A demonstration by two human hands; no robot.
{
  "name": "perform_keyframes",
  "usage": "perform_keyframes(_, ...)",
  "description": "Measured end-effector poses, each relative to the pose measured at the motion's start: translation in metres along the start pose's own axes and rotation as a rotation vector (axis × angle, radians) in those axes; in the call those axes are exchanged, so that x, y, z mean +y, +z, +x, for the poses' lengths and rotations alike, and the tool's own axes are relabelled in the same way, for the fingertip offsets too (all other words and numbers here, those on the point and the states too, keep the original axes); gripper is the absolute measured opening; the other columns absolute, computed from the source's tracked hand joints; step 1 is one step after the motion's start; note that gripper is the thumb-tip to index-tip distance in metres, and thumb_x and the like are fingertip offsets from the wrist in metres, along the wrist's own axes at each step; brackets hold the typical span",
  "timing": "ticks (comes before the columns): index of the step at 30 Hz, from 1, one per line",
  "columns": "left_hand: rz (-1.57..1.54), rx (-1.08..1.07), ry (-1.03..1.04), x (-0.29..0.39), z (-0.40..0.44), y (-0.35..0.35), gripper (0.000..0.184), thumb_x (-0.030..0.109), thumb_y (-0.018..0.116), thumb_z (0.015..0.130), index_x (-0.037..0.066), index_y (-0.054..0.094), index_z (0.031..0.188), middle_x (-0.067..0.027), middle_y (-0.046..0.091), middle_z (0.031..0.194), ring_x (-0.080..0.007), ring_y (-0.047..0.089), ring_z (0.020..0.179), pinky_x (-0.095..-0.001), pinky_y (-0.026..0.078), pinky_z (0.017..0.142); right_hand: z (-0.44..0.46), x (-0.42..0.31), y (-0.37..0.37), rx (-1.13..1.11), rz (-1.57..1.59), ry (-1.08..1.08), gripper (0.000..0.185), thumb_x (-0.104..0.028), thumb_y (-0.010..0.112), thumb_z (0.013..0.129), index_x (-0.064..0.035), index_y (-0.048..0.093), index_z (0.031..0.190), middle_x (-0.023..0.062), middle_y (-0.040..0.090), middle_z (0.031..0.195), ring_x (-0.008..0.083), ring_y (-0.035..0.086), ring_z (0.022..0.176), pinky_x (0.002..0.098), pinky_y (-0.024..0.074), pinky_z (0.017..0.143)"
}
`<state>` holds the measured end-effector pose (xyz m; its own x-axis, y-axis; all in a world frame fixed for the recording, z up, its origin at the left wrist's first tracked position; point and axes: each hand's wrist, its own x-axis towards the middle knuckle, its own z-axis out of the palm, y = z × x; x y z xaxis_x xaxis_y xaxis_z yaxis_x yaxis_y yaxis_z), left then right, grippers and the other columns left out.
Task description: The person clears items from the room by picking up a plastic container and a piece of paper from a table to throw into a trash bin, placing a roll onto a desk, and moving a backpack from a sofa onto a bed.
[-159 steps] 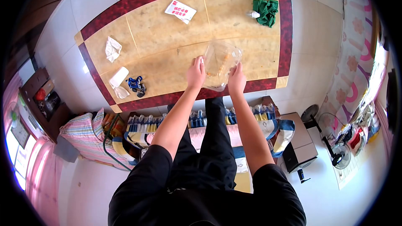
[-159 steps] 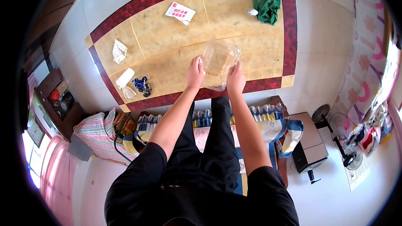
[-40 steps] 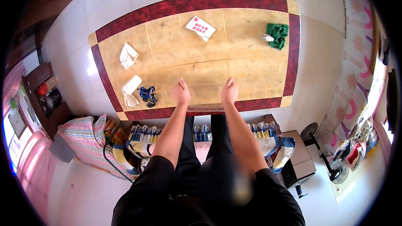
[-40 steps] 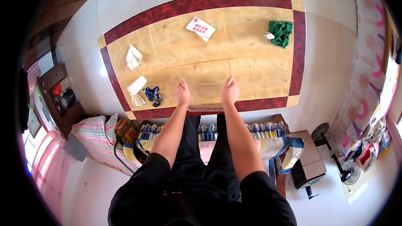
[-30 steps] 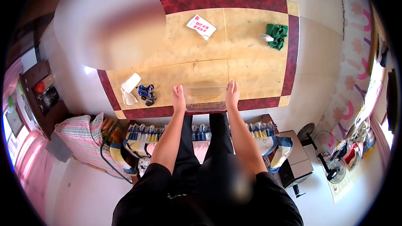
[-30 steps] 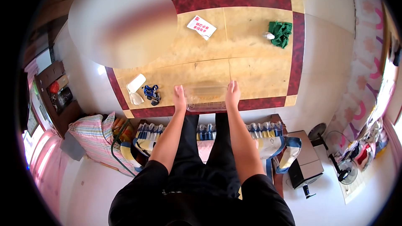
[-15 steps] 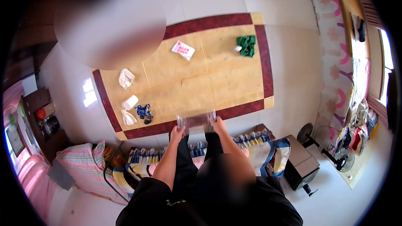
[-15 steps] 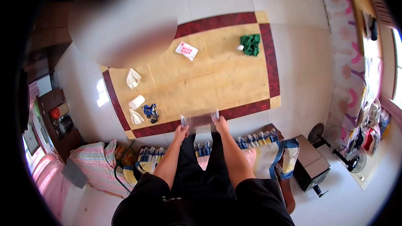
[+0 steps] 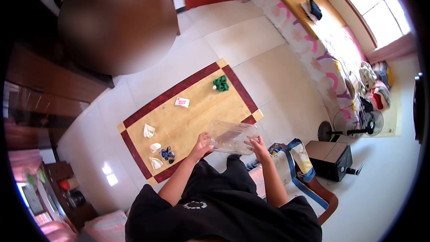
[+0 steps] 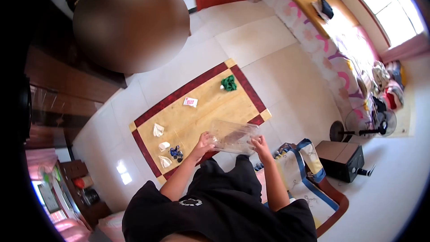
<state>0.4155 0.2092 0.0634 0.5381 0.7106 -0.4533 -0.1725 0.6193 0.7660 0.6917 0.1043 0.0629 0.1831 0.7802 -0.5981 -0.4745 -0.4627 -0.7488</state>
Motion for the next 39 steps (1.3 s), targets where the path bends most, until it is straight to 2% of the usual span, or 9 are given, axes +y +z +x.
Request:
perform_keyframes(1, -0.013, -0.193, -0.039, 0.003, 0.004, 0.005, 0.069, 0.006, 0.058, 0.079, 0.013, 0.017, 0.134, -0.0152, 0.027, 0.132, -0.0195, 0.043, 0.11, -0.0308, 0.043, 0.084, -0.01, -0.006, -0.002, -0.025, 0.032, -0.004, 0.051, -0.021, 0.054, 0.085, -0.0102, 0.029, 0.128, 0.014, 0.047, 0.12, 0.0263, 0.051, 0.104, 0.0381, 0.0415, 0.085)
perform_keyframes(5, 0.363, -0.18, 0.096, -0.044, 0.044, 0.04, 0.072, 0.012, 0.058, 0.08, 0.016, 0.014, 0.138, -0.0153, 0.034, 0.131, -0.0224, 0.045, 0.111, -0.0337, 0.044, 0.085, -0.019, 0.006, -0.036, -0.062, 0.183, 0.021, 0.062, -0.02, 0.054, 0.085, -0.0126, 0.019, 0.135, 0.0151, 0.048, 0.118, 0.0277, 0.051, 0.103, 0.0406, 0.0415, 0.085)
perform_keyframes(7, 0.054, -0.032, -0.007, -0.046, 0.046, 0.087, 0.067, 0.015, 0.059, 0.081, 0.015, 0.02, 0.135, -0.0142, 0.041, 0.124, -0.0224, 0.049, 0.107, -0.0339, 0.045, 0.082, -0.023, 0.013, -0.064, -0.039, 0.255, 0.024, 0.066, -0.021, 0.057, 0.083, -0.0129, 0.018, 0.135, 0.0145, 0.051, 0.11, 0.0262, 0.052, 0.097, 0.0416, 0.0423, 0.083)
perform_keyframes(16, -0.029, 0.149, -0.143, -0.121, 0.082, 0.226, 0.052, 0.021, 0.058, 0.082, 0.014, 0.031, 0.126, -0.006, 0.047, 0.109, -0.0181, 0.051, 0.096, -0.0333, 0.044, 0.075, -0.029, -0.022, -0.213, 0.052, 0.17, 0.098, 0.071, -0.025, 0.064, 0.079, -0.0086, 0.022, 0.134, 0.016, 0.051, 0.105, 0.0254, 0.055, 0.089, 0.0388, 0.0436, 0.076)
perform_keyframes(24, -0.02, 0.072, -0.201, -0.102, 0.17, 0.276, 0.054, 0.029, 0.049, 0.086, 0.017, 0.022, 0.132, -0.013, 0.046, 0.118, -0.0279, 0.05, 0.106, -0.0433, 0.042, 0.086, 0.018, -0.096, -0.285, 0.019, 0.104, 0.086, 0.07, -0.024, 0.063, 0.08, -0.0061, 0.023, 0.133, 0.017, 0.053, 0.104, 0.0241, 0.055, 0.091, 0.0369, 0.0429, 0.077)
perform_keyframes(26, -0.072, -0.068, -0.166, -0.085, 0.2, 0.295, 0.06, 0.029, 0.048, 0.086, 0.016, 0.017, 0.135, -0.0137, 0.044, 0.121, -0.0294, 0.05, 0.108, -0.0472, 0.041, 0.087, 0.04, -0.112, -0.302, 0.01, 0.165, 0.053, 0.068, -0.024, 0.063, 0.08, -0.0062, 0.023, 0.133, 0.017, 0.052, 0.106, 0.024, 0.055, 0.093, 0.0363, 0.0426, 0.078)
perform_keyframes(30, -0.071, -0.317, -0.233, -0.074, 0.295, 0.334, 0.063, 0.027, 0.054, 0.083, 0.016, 0.02, 0.134, -0.0108, 0.04, 0.123, -0.0256, 0.048, 0.107, -0.0429, 0.043, 0.084, 0.084, -0.146, -0.355, 0.157, 0.021, 0.007, 0.066, -0.021, 0.062, 0.08, -0.0068, 0.025, 0.132, 0.0176, 0.052, 0.107, 0.0243, 0.054, 0.093, 0.0374, 0.0439, 0.076)
perform_keyframes(34, 0.016, -0.302, -0.329, -0.059, 0.375, 0.416, 0.059, 0.024, 0.055, 0.082, 0.015, 0.025, 0.133, -0.0106, 0.044, 0.121, -0.026, 0.052, 0.101, -0.041, 0.047, 0.075, 0.091, -0.238, -0.404, 0.214, 0.082, 0.021, 0.065, -0.021, 0.062, 0.079, -0.0066, 0.025, 0.132, 0.0174, 0.053, 0.104, 0.0237, 0.055, 0.091, 0.0361, 0.0452, 0.074)
perform_keyframes(39, 0.143, -0.292, -0.344, -0.043, 0.47, 0.498, 0.065, 0.024, 0.061, 0.079, 0.014, 0.026, 0.132, -0.0096, 0.05, 0.113, -0.0213, 0.052, 0.097, -0.0372, 0.045, 0.077, 0.13, -0.3, -0.471, 0.267, 0.258, -0.062, 0.063, -0.019, 0.06, 0.08, -0.0057, 0.027, 0.131, 0.0122, 0.055, 0.096, 0.0218, 0.056, 0.09, 0.033, 0.0474, 0.071)
